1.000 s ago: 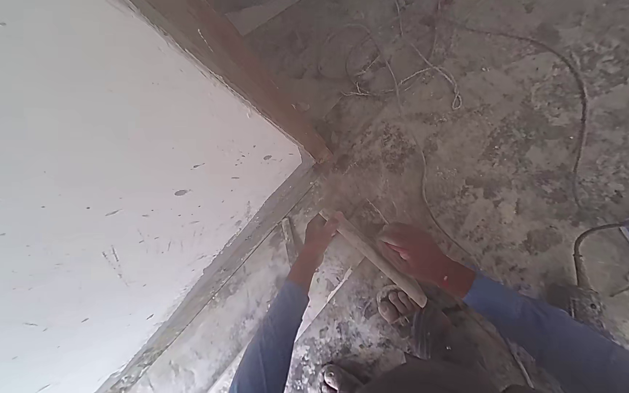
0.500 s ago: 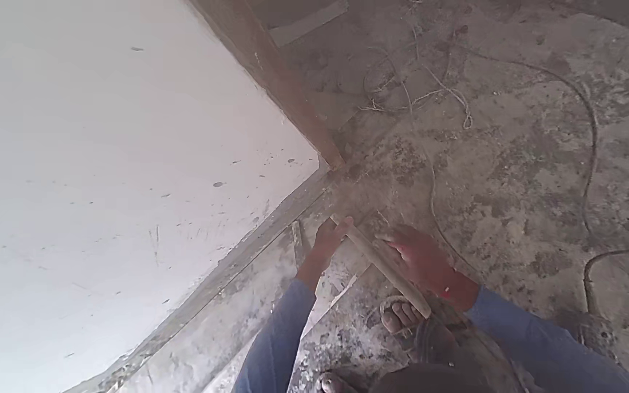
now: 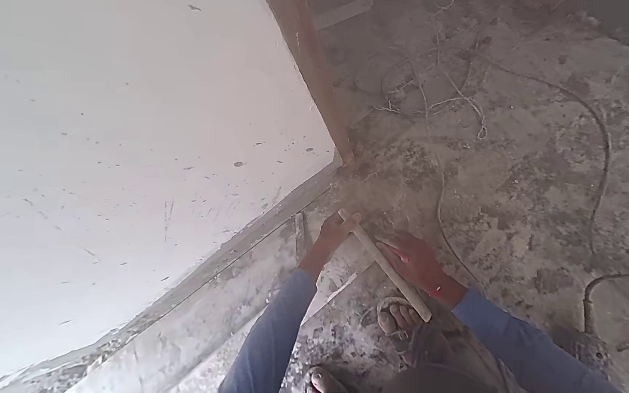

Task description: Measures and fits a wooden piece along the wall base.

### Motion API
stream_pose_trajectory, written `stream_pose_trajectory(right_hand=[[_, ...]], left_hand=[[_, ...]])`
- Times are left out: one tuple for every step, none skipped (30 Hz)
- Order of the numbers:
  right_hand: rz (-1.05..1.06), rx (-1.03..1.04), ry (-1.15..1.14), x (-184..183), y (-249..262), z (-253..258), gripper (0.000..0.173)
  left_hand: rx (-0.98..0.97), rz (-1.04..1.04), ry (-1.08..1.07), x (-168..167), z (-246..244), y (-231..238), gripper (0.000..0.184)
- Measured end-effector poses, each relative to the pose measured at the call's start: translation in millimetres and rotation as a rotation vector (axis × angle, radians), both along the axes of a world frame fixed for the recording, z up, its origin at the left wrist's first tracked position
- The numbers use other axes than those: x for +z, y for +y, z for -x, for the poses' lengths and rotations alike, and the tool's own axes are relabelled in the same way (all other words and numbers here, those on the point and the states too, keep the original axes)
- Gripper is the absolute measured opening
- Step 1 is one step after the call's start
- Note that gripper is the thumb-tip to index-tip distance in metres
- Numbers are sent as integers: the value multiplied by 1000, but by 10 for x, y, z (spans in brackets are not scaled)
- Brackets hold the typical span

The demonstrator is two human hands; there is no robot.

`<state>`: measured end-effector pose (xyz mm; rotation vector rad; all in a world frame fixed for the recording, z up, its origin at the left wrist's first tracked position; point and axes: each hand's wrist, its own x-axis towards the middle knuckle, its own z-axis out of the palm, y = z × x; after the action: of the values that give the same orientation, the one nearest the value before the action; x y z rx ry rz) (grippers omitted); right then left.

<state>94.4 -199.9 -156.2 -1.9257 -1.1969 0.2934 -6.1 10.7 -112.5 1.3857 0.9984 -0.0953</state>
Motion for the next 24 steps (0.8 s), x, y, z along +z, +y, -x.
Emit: stream_pose_trajectory(right_hand=[[16, 7, 9, -3, -16, -7, 29], [29, 12, 15, -9, -22, -13, 29], [35, 16, 9, -25, -20, -16, 29], [30, 21, -13, -40, -12, -19, 30], [28, 33, -39, -35, -10, -26, 30], [17, 48, -61, -3, -27, -35, 30], [-4, 48, -85, 52, -49, -50, 29], [-11, 35, -117, 126, -79, -62, 31], [-9, 20, -126, 207, -129, -75, 34], [-4, -1, -139, 280, -189, -88, 36], [1, -29, -150, 326, -253, -96, 37], [27, -47, -141, 355, -325, -100, 38], [72, -59, -114, 358, -399, -94, 41], [113, -72, -80, 342, -470, -73, 43], [165, -76, -34, 316, -534, -48, 44], [215, -74, 7, 288, -584, -23, 46], [277, -57, 56, 273, -629, -1, 48], [334, -36, 98, 251, -671, 22, 49], [354, -25, 122, 225, -713, 67, 50], [377, -9, 147, 227, -742, 108, 51], [397, 13, 159, 236, -762, 138, 49], [412, 34, 159, 249, -773, 160, 47], [417, 51, 155, 266, -784, 182, 46], [415, 66, 150, 277, -787, 193, 46]], left_hand=[[-5, 0, 2, -9, -3, 2, 49], [-10, 1, -3, -26, -3, 6, 49], [-13, 1, -12, -47, 4, 12, 49], [-12, 5, -22, -57, 10, 24, 49], [-13, 8, -25, -52, 14, 34, 48], [-17, 14, -25, -46, 19, 39, 48], [-23, 15, -25, -43, 15, 48, 48], [-25, 19, -28, -45, 11, 56, 48], [-24, 22, -32, -46, 7, 58, 48], [-18, 30, -33, -41, -2, 54, 47], [-4, 35, -30, -38, -15, 42, 47], [22, 27, -19, -39, -31, 14, 46], [63, 17, -3, -31, -44, -37, 46], [118, -1, 14, -24, -52, -102, 48], [179, -22, 17, -9, -59, -170, 51], [236, -57, -1, 10, -70, -240, 49], [272, -92, -31, 27, -71, -292, 44], [299, -130, -67, 35, -64, -330, 38], [303, -165, -92, 40, -28, -346, 35], [291, -197, -103, 54, 27, -320, 35], [272, -227, -94, 94, 96, -268, 36], [244, -264, -64, 137, 181, -189, 39], [229, -301, -40, 172, 273, -90, 40], [208, -324, -36, 252, 366, 27, 42]])
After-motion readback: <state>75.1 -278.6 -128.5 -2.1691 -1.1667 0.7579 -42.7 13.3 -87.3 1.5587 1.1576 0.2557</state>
